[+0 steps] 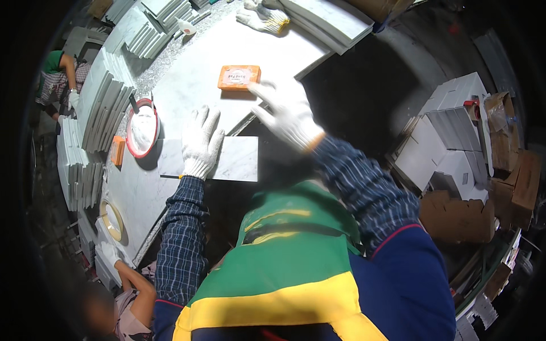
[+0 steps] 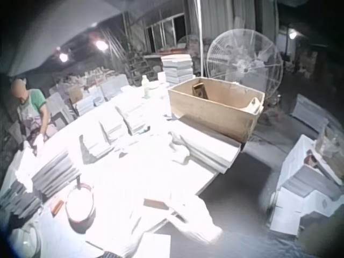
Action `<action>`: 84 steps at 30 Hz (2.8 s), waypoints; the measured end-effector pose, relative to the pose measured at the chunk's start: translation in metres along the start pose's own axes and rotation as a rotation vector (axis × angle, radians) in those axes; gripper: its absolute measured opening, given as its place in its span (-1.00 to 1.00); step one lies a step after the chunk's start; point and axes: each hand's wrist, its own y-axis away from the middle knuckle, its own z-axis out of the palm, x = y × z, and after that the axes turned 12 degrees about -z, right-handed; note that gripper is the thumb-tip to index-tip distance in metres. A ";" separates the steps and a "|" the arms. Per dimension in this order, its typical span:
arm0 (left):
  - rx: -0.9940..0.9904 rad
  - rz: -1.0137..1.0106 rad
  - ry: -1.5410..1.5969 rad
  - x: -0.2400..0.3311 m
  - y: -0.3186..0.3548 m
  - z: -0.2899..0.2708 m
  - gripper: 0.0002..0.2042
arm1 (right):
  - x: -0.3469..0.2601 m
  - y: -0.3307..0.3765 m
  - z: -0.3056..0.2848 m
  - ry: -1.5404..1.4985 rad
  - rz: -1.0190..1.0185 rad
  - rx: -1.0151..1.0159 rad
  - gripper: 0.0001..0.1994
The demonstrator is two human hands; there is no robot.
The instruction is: The person applies a white compound to the edges of rectangular tiles using a small metal tool, then smooths and wipes the edges with a cloth and an orange block. The person repeats this process on multiple tiles, handling them one at a time and placing finished pieces aside.
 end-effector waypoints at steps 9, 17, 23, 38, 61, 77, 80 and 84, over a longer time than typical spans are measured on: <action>0.099 -0.028 0.225 -0.008 0.003 0.011 -0.52 | -0.062 0.058 0.015 -1.398 0.792 -0.143 -0.22; 0.253 -0.085 0.224 -0.030 0.064 0.002 -0.52 | -0.037 0.048 0.022 -1.322 0.840 -0.132 -0.57; 0.254 -0.243 0.301 -0.037 0.138 -0.006 -0.60 | -0.036 0.067 0.035 -1.486 1.081 0.177 -0.69; 0.236 -0.655 0.600 0.003 0.170 -0.054 -0.35 | -0.097 0.041 -0.013 -1.452 0.784 -0.297 -0.49; -0.117 -0.365 0.921 -0.076 0.111 -0.166 -0.59 | -0.145 -0.076 -0.062 -0.828 -0.252 -0.268 -0.70; -0.218 -0.349 1.039 -0.059 0.186 -0.194 -0.60 | -0.214 -0.110 0.003 -0.851 -0.574 -0.594 -0.74; -0.126 -0.535 1.295 -0.062 0.189 -0.172 -0.60 | -0.208 -0.117 0.012 -0.917 -0.383 -0.709 -0.65; -0.086 -0.666 1.350 -0.065 0.182 -0.158 -0.55 | -0.183 -0.134 0.027 -1.132 -0.051 -0.786 -0.60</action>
